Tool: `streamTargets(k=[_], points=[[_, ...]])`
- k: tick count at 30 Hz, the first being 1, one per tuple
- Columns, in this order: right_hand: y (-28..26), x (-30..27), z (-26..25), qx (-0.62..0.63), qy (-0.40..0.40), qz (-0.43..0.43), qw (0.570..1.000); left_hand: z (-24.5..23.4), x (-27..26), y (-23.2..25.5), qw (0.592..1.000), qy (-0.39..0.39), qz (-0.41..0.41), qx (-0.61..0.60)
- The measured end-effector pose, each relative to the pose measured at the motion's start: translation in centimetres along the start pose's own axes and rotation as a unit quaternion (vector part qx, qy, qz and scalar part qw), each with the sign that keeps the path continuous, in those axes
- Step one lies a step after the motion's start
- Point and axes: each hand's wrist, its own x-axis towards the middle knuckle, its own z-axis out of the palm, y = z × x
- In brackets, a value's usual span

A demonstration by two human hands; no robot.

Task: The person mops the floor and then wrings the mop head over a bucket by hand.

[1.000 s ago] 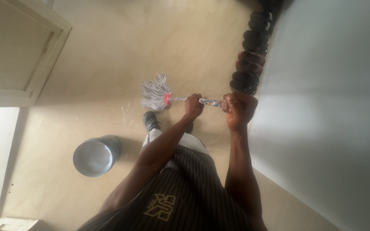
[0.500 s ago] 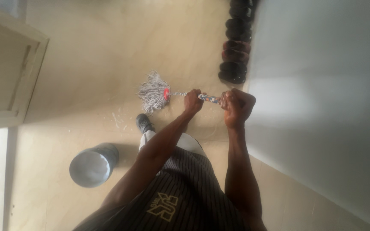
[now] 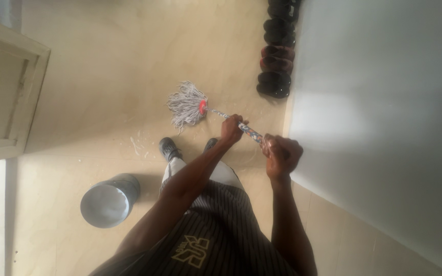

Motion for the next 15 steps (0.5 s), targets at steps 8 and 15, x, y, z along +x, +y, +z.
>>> streamTargets(k=[8, 15], points=[[-1.2, -0.2, 0.0, -0.1, -0.005, -0.024, 0.995, 1.5, 0.3, 0.8, 0.999, -0.026, 0.034, -0.018], [-0.1, 2.0, -2.3, -0.039, 0.005, 0.002, 0.999, 2.9, 1.5, 2.9, 0.998, 0.018, -0.024, -0.051]])
